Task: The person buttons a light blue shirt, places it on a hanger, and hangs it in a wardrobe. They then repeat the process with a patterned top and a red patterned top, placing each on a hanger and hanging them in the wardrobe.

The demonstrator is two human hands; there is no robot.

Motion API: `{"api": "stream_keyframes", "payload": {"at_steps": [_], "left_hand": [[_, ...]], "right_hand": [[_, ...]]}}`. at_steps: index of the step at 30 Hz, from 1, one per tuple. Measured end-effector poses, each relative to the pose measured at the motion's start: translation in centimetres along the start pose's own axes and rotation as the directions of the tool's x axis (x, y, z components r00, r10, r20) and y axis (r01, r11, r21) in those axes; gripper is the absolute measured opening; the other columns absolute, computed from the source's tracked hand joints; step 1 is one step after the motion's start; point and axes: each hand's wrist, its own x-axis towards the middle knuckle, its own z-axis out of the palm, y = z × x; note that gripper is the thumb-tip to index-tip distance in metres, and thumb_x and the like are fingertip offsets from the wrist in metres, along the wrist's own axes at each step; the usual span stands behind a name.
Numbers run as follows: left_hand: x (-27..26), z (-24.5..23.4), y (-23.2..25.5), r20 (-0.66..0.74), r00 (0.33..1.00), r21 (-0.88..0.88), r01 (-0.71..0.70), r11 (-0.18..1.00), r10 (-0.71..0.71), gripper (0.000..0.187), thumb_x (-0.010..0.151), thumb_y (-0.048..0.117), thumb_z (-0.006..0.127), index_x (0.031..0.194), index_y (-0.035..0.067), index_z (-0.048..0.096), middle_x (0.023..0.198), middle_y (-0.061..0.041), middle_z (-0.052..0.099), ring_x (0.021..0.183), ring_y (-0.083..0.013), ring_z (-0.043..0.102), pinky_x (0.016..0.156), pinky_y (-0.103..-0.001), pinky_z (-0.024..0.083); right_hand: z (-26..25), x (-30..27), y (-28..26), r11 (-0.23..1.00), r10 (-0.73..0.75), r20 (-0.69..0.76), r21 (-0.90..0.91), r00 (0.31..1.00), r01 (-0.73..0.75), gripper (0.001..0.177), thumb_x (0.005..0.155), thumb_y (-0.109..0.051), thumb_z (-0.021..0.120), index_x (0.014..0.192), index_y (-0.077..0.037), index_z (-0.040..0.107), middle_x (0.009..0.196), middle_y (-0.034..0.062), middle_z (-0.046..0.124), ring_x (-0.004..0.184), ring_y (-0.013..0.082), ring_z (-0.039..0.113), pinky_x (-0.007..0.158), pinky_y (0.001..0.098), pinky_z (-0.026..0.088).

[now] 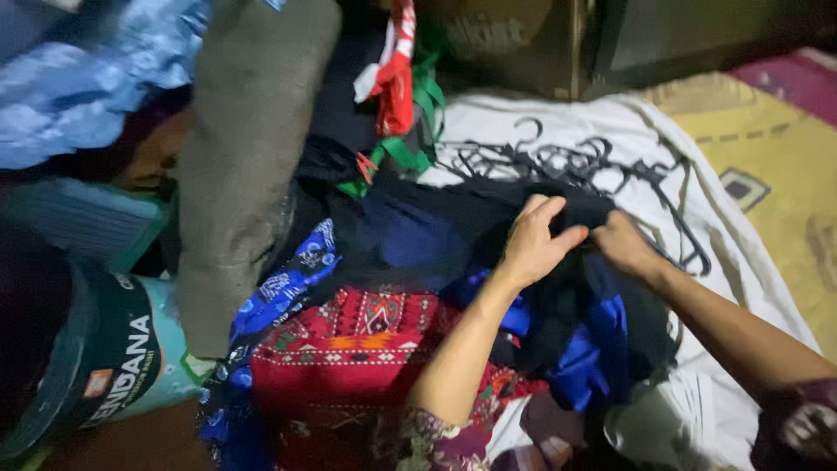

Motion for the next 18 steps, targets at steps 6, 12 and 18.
{"api": "stream_keyframes", "payload": {"at_steps": [6,12,18], "left_hand": [[-1.9,-8.2,-3.4,0.074,0.96,0.592,0.176,0.787,-0.27,0.052,0.067,0.019,0.089,0.116,0.023,0.073,0.133,-0.013,0.058,0.125,-0.0386,0.05,0.102,-0.059,0.041],[-4.7,-16.6,-5.2,0.134,0.859,0.679,0.284,0.677,-0.494,0.04,0.066,0.027,0.092,0.101,0.02,0.075,0.125,-0.012,0.06,0.123,-0.0371,0.054,0.101,-0.049,0.049],[-9.8,-26.4,-2.2,0.107,0.665,0.821,0.36,0.443,-0.739,0.056,0.056,0.027,0.098,0.106,0.023,0.074,0.126,-0.011,0.063,0.126,-0.0372,0.054,0.102,-0.048,0.049]], "right_hand": [[-10.4,-2.4,-8.8,0.991,-0.008,0.116,0.134,0.993,-0.007,0.027,0.093,-0.022,0.067,0.109,-0.002,0.076,0.104,0.0142,0.077,0.095,0.026,0.071,0.088,0.0404,0.055],[-4.8,-3.4,-12.8,0.881,-0.052,0.326,-0.429,0.944,0.196,0.061,0.082,-0.027,0.081,0.133,0.0,0.061,0.117,0.0186,0.07,0.108,0.0293,0.067,0.092,0.0407,0.053],[5.3,-5.2,-16.6,0.959,-0.252,0.538,0.03,0.804,0.281,0.039,0.087,-0.028,0.068,0.123,-0.012,0.068,0.117,0.0102,0.073,0.109,0.0245,0.075,0.093,0.0365,0.057]]}}
